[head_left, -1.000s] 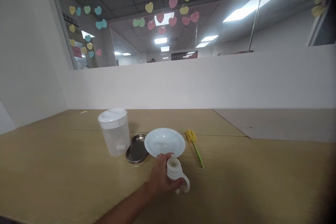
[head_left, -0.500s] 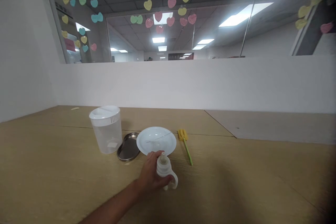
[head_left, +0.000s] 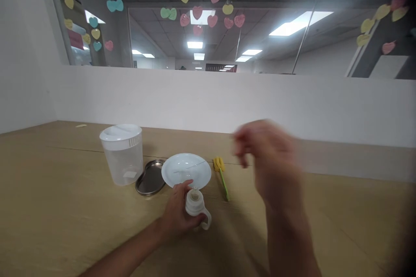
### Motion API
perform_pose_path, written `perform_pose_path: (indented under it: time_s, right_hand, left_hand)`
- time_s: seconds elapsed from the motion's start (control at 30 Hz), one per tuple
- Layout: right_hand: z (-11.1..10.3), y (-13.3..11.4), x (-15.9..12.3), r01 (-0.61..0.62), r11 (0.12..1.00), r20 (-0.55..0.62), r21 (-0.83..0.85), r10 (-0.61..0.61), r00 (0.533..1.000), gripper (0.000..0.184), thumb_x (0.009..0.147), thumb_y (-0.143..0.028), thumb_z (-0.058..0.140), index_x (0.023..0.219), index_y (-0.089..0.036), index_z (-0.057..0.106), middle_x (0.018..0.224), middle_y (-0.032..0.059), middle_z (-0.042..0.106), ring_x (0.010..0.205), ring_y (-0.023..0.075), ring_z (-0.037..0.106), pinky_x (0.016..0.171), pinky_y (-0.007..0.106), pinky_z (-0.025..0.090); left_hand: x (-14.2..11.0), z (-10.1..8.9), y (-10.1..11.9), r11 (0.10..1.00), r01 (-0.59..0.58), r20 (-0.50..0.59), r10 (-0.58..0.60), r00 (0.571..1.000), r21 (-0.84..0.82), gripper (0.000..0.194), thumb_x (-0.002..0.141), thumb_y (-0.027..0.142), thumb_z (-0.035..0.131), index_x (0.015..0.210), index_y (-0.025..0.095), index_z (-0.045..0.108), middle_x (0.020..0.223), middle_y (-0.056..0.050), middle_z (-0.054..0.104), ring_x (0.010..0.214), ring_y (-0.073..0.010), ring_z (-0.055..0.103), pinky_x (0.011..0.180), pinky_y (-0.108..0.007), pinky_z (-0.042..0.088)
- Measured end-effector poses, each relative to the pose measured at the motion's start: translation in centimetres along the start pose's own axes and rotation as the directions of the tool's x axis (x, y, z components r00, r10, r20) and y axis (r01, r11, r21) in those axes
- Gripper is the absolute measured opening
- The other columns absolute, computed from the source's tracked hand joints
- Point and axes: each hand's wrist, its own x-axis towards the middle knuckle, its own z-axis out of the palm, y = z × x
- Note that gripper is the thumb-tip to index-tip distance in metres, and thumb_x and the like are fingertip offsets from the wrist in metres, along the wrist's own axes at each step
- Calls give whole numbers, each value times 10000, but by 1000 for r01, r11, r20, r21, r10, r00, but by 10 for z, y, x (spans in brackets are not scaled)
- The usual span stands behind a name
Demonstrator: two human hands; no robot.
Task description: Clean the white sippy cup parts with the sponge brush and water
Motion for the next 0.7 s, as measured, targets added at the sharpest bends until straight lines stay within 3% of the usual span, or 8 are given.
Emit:
perform_pose_path:
  time_s: [0.03,0.07,0.13,0.2,0.23,0.37,0.6,0.7]
  right_hand:
    - [10,2,1,-18,994,179,-105,37,983,375,938,-398,365,824,-166,637,698,9,611,583,104,533,519,217,393]
    - [20,5,0,-5,971,373,-240,97,923,379,919,-412,393,774,-164,640,656,11,606,568,110,529,514,221,372]
    - [41,12,-3,121,864,650,-488,268,711,343,855,-427,501,714,-151,647,643,40,625,594,141,559,532,235,360]
    - [58,18,-7,261,775,727,-575,338,597,287,831,-381,546,740,-137,666,711,82,659,676,182,606,550,243,363]
    - [64,20,-8,308,740,738,-599,359,572,242,837,-324,545,768,-129,672,739,96,668,702,194,620,555,247,363]
    - [70,31,-8,401,720,778,-567,308,547,154,828,-166,528,814,-123,675,790,103,680,726,191,633,561,241,356]
    - [63,49,-1,407,794,833,-452,211,512,126,779,-176,546,742,-129,657,752,68,672,700,167,606,546,236,321]
    - [64,50,-2,387,803,826,-452,215,521,111,772,-162,550,748,-125,652,763,65,672,700,159,602,554,230,324]
  left_hand:
    - [1,0,1,1000,11,1,-11,1000,-3,795,619,444,724,1278,166,375,1002,-94,599,923,-268,578,832,-467,483]
    - [1,0,1,1000,3,2,-3,1000,-5,771,619,441,725,1261,168,397,1021,-98,596,924,-267,576,834,-464,480]
    - [3,0,2,999,-49,-2,49,999,3,647,632,431,719,1177,180,477,1090,-114,575,957,-276,563,845,-465,468]
    - [3,0,2,994,-103,-13,103,995,24,537,632,412,721,1080,186,530,1114,-117,559,982,-286,543,847,-469,457]
    - [3,0,2,994,-107,-19,108,994,31,523,624,403,725,1059,183,535,1096,-113,560,978,-285,536,840,-468,455]
    - [4,-1,1,999,-51,-34,50,998,-1,629,557,388,751,1090,164,505,1002,-90,564,919,-265,527,800,-445,467]
    - [7,-1,-3,996,-63,14,64,998,-64,738,513,379,794,1147,176,474,1078,-97,547,995,-283,510,871,-473,446]
    - [7,-1,-4,992,-8,58,15,998,-129,809,507,373,807,1203,177,443,1110,-106,542,1019,-293,514,886,-482,443]
